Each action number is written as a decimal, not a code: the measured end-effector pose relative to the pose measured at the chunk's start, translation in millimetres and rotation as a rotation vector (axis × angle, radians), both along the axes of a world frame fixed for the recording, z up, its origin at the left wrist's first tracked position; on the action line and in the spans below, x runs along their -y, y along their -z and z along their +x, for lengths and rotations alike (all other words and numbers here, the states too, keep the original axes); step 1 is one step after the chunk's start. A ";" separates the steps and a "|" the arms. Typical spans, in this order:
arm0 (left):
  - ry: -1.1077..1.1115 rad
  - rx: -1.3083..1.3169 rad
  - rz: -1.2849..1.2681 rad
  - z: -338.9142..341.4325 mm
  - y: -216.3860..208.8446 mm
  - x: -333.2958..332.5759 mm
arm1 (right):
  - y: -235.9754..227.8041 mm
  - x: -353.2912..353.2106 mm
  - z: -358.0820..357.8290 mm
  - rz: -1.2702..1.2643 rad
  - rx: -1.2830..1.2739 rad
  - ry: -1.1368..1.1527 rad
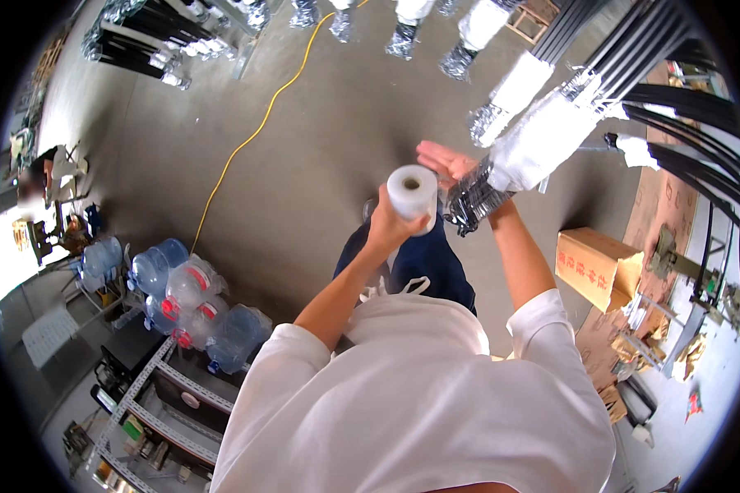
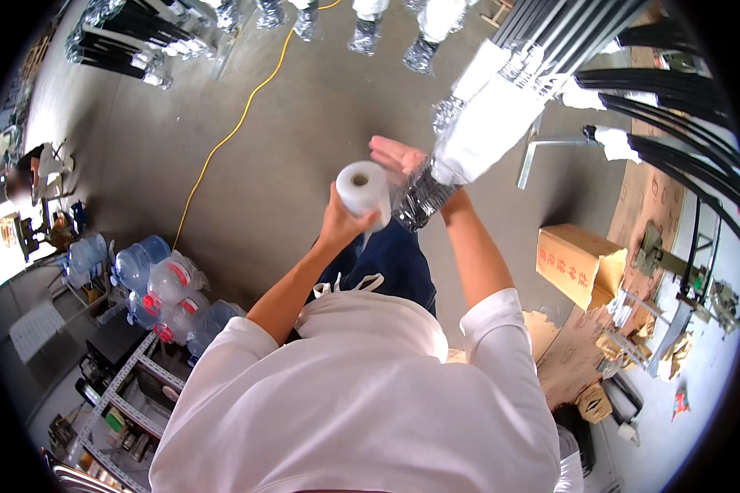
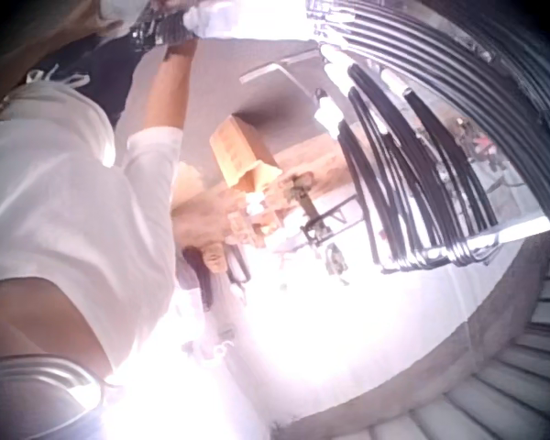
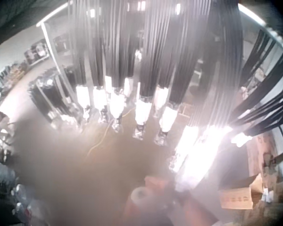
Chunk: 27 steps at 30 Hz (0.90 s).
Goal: The person wraps the ends of multiple black metal frames with clear plastic film. They hold a roll of film and repeatedly wrap it around the frame ends, then tear off the film to secure it. The wrapped frames are placed back into a vertical rack.
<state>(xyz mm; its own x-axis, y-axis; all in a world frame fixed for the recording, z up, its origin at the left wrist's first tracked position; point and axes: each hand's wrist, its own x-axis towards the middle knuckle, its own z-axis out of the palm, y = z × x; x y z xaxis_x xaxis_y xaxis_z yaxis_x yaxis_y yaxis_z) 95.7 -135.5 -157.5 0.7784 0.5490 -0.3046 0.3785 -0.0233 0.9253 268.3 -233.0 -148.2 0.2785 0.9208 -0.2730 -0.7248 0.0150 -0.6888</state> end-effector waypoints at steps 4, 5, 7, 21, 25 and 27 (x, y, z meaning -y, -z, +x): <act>0.064 0.044 -0.053 -45.2 -14.2 6.3 | -2.8 -3.5 6.5 0.125 -0.132 -0.305; 0.098 0.061 -0.071 -55.4 -19.5 8.3 | -0.8 -0.2 7.9 0.101 -0.166 -0.273; 0.267 0.106 -0.043 -65.2 -37.9 12.7 | 3.0 8.9 11.6 0.056 -0.226 -0.191; 0.631 0.190 -0.571 -32.5 -78.9 22.7 | -111.0 80.6 -133.1 -0.496 0.883 0.214; 0.949 0.183 -0.781 -9.8 -66.5 -8.6 | -104.7 90.7 -132.2 -0.559 0.599 0.268; 1.008 0.290 -0.725 1.5 -60.5 -13.4 | -99.0 92.5 -129.0 -0.551 0.518 0.305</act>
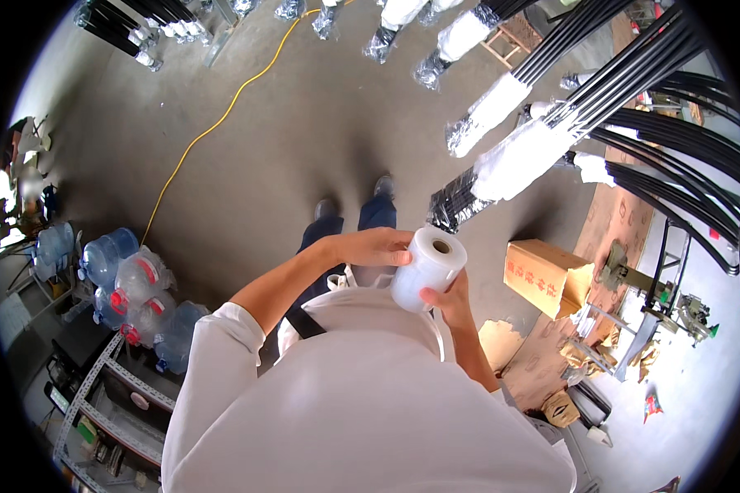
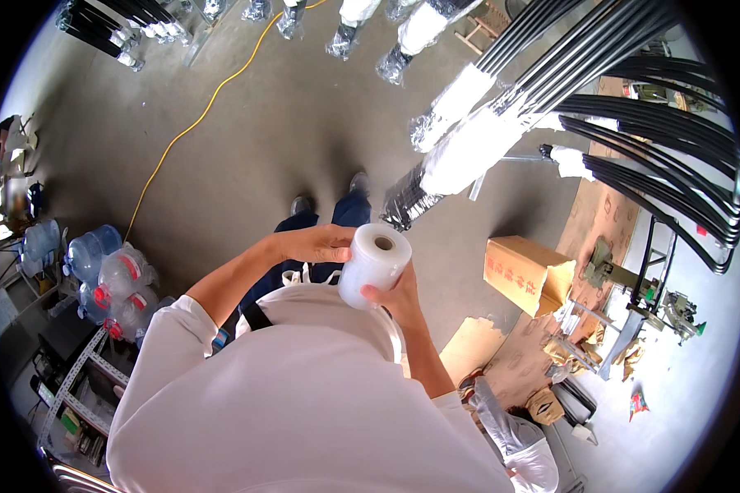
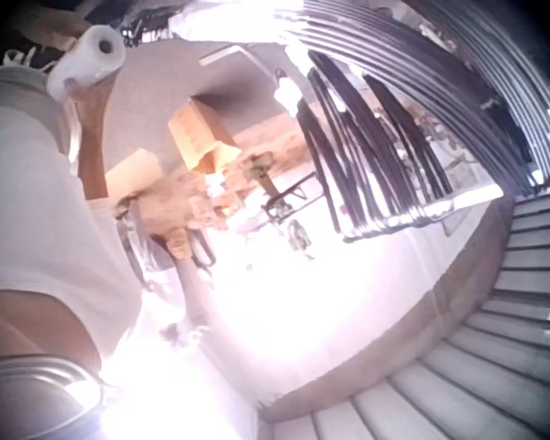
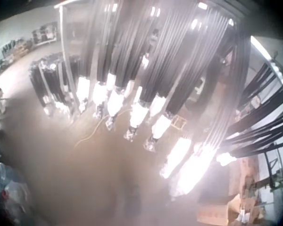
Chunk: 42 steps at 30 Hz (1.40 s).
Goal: The person wraps the ends of multiple black metal frames with clear plastic film. They hold a roll of film and repeatedly wrap it around the frame ends, then tear off the film to secure it. The wrapped frames are placed back into a vertical rack.
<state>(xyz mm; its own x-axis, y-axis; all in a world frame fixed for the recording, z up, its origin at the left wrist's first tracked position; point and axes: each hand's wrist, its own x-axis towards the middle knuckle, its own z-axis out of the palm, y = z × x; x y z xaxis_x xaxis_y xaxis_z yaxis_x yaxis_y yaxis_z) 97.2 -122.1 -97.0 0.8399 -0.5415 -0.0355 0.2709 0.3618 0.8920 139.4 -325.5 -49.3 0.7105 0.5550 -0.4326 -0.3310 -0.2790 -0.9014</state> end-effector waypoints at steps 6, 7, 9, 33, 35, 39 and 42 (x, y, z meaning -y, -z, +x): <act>-0.329 -0.149 0.362 53.8 32.8 -7.7 | -17.5 4.5 12.9 -0.009 -0.015 0.148; -0.546 -0.125 0.380 75.4 70.9 0.5 | -26.7 7.8 21.3 -0.023 0.022 0.108; -0.567 -0.198 0.145 115.7 69.6 20.3 | -40.3 11.2 29.7 -0.012 0.077 0.098; 0.018 0.120 0.531 59.4 -23.0 -24.7 | 131.6 -45.4 95.5 0.464 -0.718 -0.025; 0.117 -0.089 0.303 53.7 -0.6 -14.1 | 123.3 -42.4 84.7 0.457 -0.772 -0.040; 0.068 -0.125 0.129 46.9 6.3 1.1 | 110.3 -28.6 67.4 0.440 -0.859 0.000; 0.066 -0.172 -0.022 46.1 7.2 8.9 | 96.5 -14.7 49.1 0.418 -0.903 0.057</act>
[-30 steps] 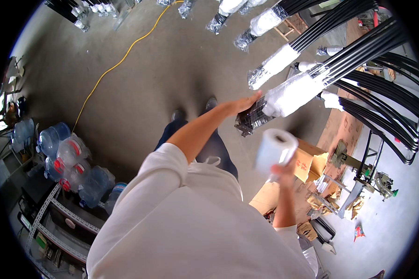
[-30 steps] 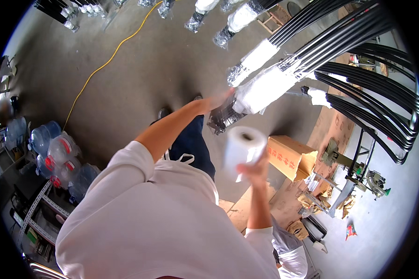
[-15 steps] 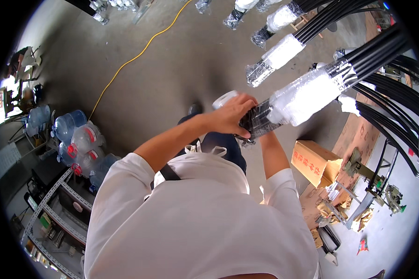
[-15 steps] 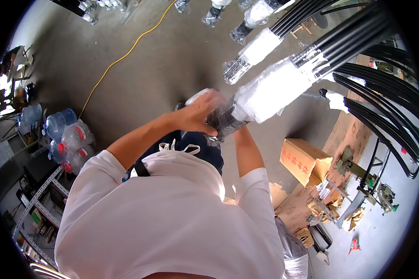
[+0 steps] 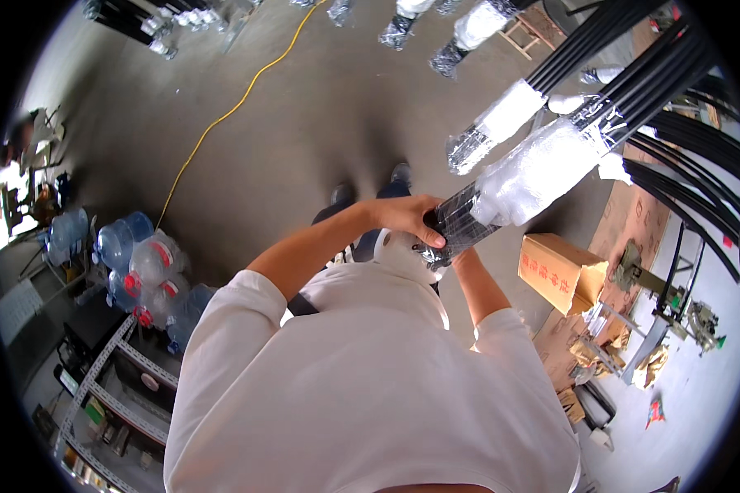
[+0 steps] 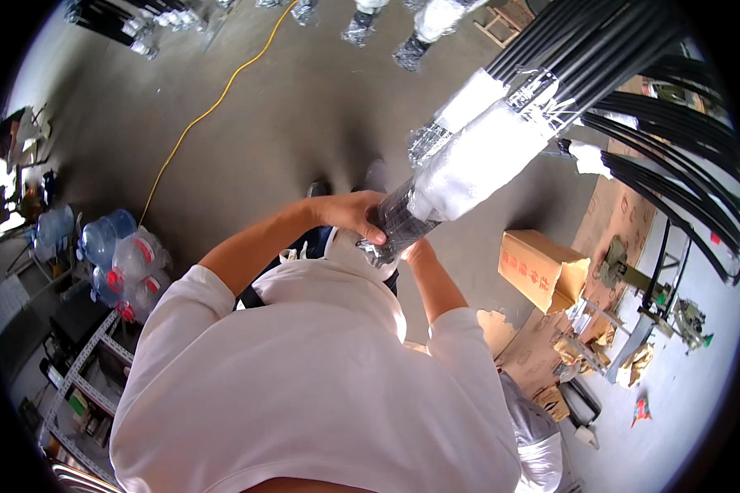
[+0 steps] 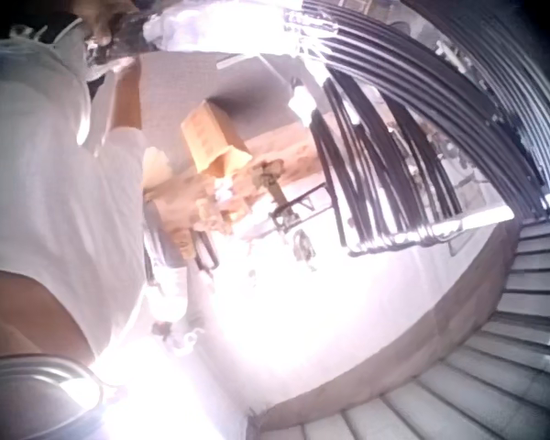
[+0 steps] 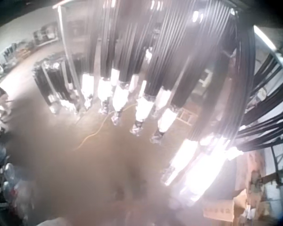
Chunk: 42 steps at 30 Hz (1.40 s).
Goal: The person wraps the ends of multiple black metal frames with clear plastic film. They hold a roll of film and repeatedly wrap it around the frame ends, then tear off the film to secure it. The wrapped frames are placed back into a vertical rack.
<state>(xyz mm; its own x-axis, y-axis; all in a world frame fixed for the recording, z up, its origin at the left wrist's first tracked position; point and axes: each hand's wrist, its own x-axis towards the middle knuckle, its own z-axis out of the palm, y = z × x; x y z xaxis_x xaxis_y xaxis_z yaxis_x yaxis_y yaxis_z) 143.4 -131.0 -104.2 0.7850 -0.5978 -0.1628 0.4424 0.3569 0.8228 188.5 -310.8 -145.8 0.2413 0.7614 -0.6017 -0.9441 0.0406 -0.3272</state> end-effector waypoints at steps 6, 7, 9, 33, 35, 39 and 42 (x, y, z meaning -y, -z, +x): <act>-0.042 -0.052 0.064 -4.3 -17.6 12.8 | -7.2 50.7 -39.8 -0.288 0.086 -0.109; -0.074 -0.101 -0.001 -5.2 -16.9 12.2 | -20.6 51.9 -47.9 -0.286 0.037 -0.012; -0.114 -0.195 -0.126 -4.4 -10.2 8.2 | -55.1 50.1 -61.2 -0.100 0.072 0.079; -0.133 0.484 1.030 -9.4 -77.4 -39.5 | -132.1 22.9 -89.3 -0.313 0.765 0.030; 0.030 0.694 1.215 -37.1 -125.1 -26.1 | -137.4 15.9 -90.9 -0.383 0.823 0.007; 0.113 0.561 1.372 -79.4 -132.3 18.9 | -142.9 12.9 -93.8 -0.417 1.002 -0.053; 0.010 0.508 1.265 -87.1 -124.0 17.2 | -123.9 21.2 -94.7 -0.358 1.105 -0.004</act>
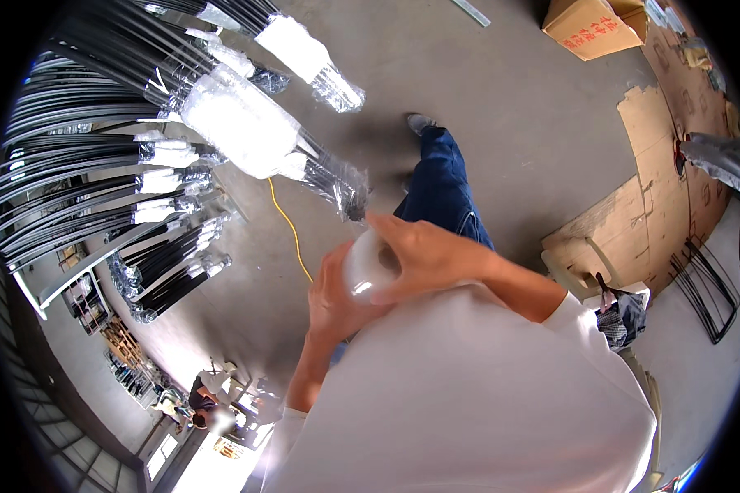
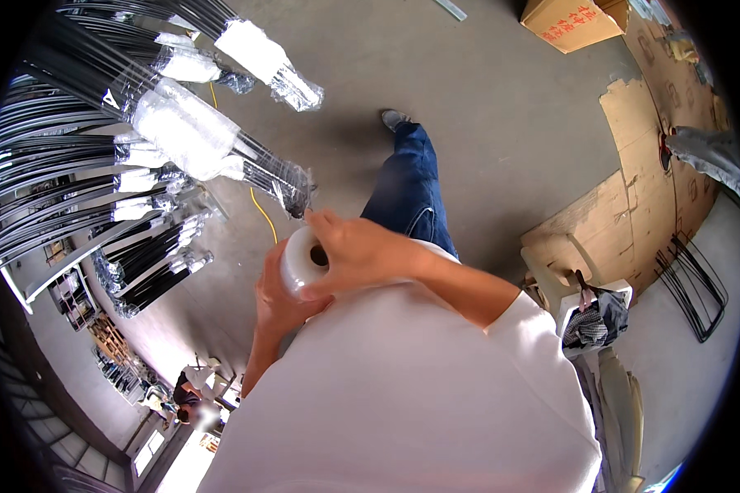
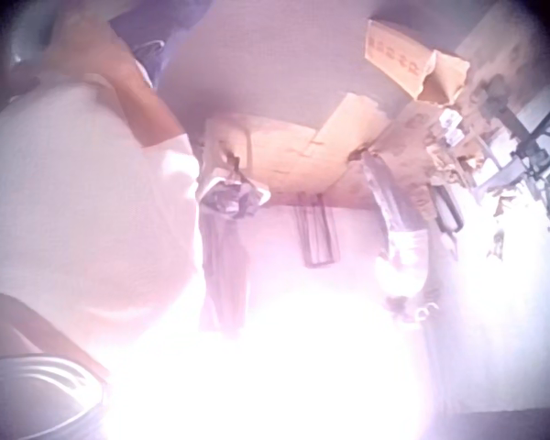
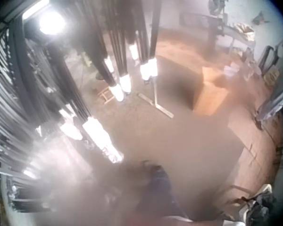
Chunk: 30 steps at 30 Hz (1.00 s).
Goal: The person wraps the ends of multiple black metal frames with clear plastic film. They hold a roll of film and repeatedly wrap it around the frame ends, then tear off the film to secure it. The wrapped frames are placed back into a vertical rack.
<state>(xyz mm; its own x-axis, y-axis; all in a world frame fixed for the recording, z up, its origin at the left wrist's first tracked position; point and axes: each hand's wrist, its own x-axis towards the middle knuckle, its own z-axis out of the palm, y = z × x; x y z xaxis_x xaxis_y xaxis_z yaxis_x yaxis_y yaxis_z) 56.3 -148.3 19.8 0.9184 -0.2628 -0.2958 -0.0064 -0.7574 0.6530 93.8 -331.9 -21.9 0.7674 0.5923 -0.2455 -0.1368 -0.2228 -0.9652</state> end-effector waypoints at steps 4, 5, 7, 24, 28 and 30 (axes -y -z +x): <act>-0.187 -0.011 -0.275 0.6 7.3 -26.8 | 68.0 5.1 41.0 0.471 -0.625 0.411; -0.225 -0.022 -0.296 2.2 6.9 -32.2 | 77.2 -5.6 48.7 0.416 -0.725 0.503; -0.280 -0.047 -0.386 6.2 10.3 -39.3 | 94.6 -26.9 52.8 0.750 -0.953 0.441; -0.795 -0.315 -0.460 117.7 154.1 -148.1 | 98.1 -55.4 38.3 1.165 -0.842 -0.093; -0.397 -0.309 -0.383 169.1 199.5 -157.1 | 94.7 -55.0 38.0 0.718 -0.423 0.062; -0.307 -0.386 -0.423 186.6 189.5 -139.3 | 78.1 -49.5 37.1 0.446 -0.107 0.183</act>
<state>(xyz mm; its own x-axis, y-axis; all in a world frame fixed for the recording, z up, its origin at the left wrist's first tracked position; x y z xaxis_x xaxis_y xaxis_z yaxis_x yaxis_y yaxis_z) 242.9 -9.0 -169.7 0.8186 -0.1712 -0.5483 0.4645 -0.3641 0.8072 130.8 -282.4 -100.0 0.8531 0.5153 -0.0816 -0.2386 0.2461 -0.9394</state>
